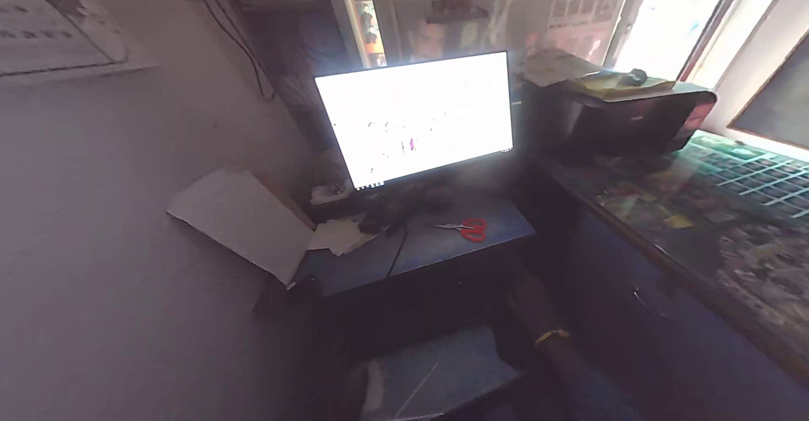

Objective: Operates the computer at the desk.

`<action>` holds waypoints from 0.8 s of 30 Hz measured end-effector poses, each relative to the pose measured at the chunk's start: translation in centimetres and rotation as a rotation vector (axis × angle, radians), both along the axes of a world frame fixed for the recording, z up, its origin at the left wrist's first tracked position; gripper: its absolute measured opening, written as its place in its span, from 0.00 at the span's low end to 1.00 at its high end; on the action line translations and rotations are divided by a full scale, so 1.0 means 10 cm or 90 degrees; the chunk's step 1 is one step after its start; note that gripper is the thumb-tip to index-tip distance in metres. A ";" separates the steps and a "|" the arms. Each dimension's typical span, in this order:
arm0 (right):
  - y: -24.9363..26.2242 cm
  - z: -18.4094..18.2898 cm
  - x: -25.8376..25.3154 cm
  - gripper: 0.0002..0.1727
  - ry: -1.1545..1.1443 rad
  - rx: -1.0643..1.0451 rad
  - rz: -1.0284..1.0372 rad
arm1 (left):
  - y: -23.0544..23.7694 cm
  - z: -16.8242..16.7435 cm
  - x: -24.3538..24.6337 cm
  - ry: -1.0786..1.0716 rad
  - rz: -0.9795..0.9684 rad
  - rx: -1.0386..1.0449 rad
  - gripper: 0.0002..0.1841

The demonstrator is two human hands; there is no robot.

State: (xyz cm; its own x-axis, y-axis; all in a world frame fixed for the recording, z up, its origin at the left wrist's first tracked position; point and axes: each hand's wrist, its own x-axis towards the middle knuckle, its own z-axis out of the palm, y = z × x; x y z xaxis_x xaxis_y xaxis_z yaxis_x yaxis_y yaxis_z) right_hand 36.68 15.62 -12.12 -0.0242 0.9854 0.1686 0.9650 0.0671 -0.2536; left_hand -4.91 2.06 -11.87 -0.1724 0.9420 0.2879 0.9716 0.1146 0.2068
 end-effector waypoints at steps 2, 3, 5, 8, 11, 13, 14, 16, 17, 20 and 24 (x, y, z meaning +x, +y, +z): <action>0.01 0.06 -0.02 0.30 0.027 0.010 0.004 | -0.04 0.23 0.12 -0.038 0.046 -0.074 0.24; 0.01 0.08 -0.03 0.29 0.033 0.016 0.006 | -0.03 0.32 0.17 -0.047 0.063 -0.097 0.24; 0.02 0.10 -0.04 0.29 0.037 0.027 0.002 | -0.01 0.33 0.19 -0.070 0.074 -0.084 0.25; 0.03 0.05 -0.05 0.30 0.018 0.041 -0.010 | 0.00 0.26 0.18 -0.086 0.075 -0.031 0.30; 0.03 0.02 -0.04 0.32 0.008 0.026 -0.010 | 0.03 0.08 0.13 -0.048 0.076 0.007 0.29; 0.04 -0.05 -0.02 0.31 0.003 0.040 -0.002 | 0.02 -0.13 0.03 -0.029 0.067 0.011 0.30; 0.04 -0.07 -0.02 0.31 0.004 0.044 0.003 | -0.01 -0.11 0.04 -0.033 0.060 0.001 0.31; 0.03 -0.06 -0.02 0.29 0.002 0.056 0.014 | -0.06 0.01 0.09 -0.039 0.043 -0.004 0.29; 0.03 -0.06 -0.03 0.28 0.001 0.068 0.020 | -0.08 0.04 0.10 -0.053 0.040 0.001 0.29; 0.02 -0.01 -0.06 0.29 0.001 0.052 0.030 | -0.09 0.01 0.06 -0.069 0.025 0.021 0.29; 0.01 0.13 -0.17 0.29 0.014 0.020 0.039 | -0.13 0.18 -0.03 -0.057 0.002 0.057 0.28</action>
State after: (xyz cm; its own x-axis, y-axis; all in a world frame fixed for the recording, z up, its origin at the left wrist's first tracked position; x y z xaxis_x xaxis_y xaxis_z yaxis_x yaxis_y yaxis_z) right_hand 34.99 15.70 -10.87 -0.0806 0.9763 0.2011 0.9529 0.1346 -0.2716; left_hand -5.23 0.78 -10.08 -0.2032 0.9127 0.3545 0.9488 0.0941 0.3016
